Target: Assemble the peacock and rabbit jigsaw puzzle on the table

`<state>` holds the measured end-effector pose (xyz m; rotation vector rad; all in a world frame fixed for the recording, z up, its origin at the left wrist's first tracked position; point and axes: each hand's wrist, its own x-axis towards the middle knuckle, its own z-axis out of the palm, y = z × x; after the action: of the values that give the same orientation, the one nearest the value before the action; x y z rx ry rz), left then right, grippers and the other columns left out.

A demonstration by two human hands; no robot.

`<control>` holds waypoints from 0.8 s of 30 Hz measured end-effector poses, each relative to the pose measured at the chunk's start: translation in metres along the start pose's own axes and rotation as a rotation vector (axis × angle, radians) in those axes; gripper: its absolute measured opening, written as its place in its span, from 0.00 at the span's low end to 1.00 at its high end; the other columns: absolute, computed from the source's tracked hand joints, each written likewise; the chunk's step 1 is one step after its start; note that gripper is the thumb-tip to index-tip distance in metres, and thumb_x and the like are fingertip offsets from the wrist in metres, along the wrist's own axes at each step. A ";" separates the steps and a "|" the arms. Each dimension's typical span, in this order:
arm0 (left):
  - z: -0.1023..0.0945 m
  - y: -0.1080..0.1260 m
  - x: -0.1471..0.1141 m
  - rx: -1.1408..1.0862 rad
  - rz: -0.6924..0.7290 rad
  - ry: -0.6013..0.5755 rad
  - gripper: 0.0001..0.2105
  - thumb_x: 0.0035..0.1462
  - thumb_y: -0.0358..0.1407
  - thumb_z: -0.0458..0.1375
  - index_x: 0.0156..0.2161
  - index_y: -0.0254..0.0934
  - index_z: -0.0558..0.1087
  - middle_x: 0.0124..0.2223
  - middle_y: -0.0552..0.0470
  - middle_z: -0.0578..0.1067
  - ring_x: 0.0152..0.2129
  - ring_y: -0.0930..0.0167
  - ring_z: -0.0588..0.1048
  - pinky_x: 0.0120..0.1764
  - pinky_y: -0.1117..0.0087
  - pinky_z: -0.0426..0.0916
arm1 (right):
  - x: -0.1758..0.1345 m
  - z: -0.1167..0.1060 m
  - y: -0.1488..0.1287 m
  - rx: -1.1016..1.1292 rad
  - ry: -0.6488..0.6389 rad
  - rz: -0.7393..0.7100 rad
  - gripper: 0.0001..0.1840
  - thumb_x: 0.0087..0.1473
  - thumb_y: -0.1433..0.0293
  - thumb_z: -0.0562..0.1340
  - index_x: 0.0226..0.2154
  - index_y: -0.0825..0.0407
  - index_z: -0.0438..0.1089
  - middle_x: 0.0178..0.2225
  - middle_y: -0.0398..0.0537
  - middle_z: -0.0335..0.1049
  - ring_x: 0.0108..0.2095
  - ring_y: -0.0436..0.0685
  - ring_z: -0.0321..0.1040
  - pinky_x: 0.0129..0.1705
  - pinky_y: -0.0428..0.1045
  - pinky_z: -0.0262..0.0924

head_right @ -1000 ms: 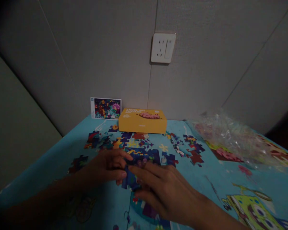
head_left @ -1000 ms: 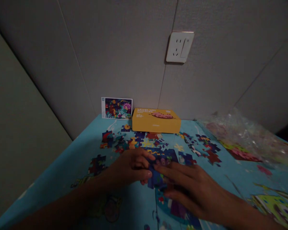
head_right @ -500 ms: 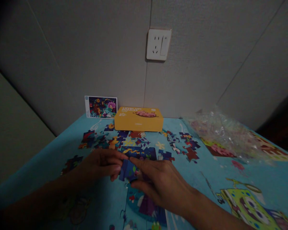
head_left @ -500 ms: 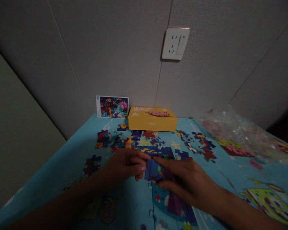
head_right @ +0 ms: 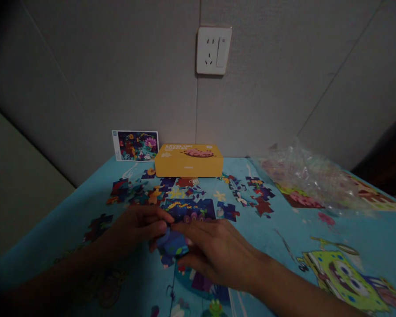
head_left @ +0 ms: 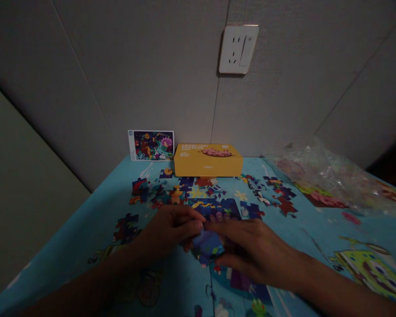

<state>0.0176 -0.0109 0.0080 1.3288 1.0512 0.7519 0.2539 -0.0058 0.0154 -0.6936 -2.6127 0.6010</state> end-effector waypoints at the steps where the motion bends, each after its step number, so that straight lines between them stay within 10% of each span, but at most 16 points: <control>1: 0.001 -0.001 -0.001 -0.022 -0.016 -0.017 0.14 0.49 0.43 0.63 0.38 0.35 0.75 0.21 0.58 0.72 0.16 0.76 0.69 0.21 0.76 0.63 | 0.000 -0.001 0.000 0.005 0.009 0.019 0.24 0.60 0.58 0.59 0.54 0.52 0.64 0.31 0.46 0.73 0.28 0.50 0.69 0.29 0.45 0.58; 8: 0.010 -0.001 -0.011 0.026 -0.036 -0.127 0.11 0.48 0.37 0.64 0.37 0.37 0.72 0.28 0.55 0.75 0.22 0.74 0.71 0.22 0.78 0.61 | -0.003 -0.003 0.000 -0.063 0.155 0.101 0.23 0.55 0.53 0.64 0.44 0.54 0.66 0.25 0.42 0.71 0.22 0.48 0.65 0.24 0.44 0.53; 16: -0.020 0.011 0.000 0.395 0.216 0.473 0.12 0.54 0.39 0.53 0.34 0.36 0.77 0.29 0.51 0.75 0.25 0.70 0.69 0.27 0.72 0.60 | 0.000 -0.004 0.004 -0.076 0.133 0.028 0.19 0.61 0.57 0.58 0.26 0.53 0.68 0.20 0.42 0.65 0.21 0.48 0.63 0.24 0.45 0.50; 24: -0.024 0.005 0.004 0.650 0.214 0.343 0.13 0.55 0.39 0.57 0.44 0.36 0.72 0.32 0.52 0.73 0.28 0.69 0.72 0.32 0.70 0.65 | -0.001 -0.004 0.007 -0.102 0.045 0.078 0.19 0.64 0.61 0.54 0.28 0.53 0.69 0.23 0.43 0.67 0.24 0.48 0.63 0.27 0.46 0.50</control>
<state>-0.0024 0.0030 0.0140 1.9320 1.5242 0.8527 0.2591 0.0008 0.0152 -0.8337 -2.5991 0.4717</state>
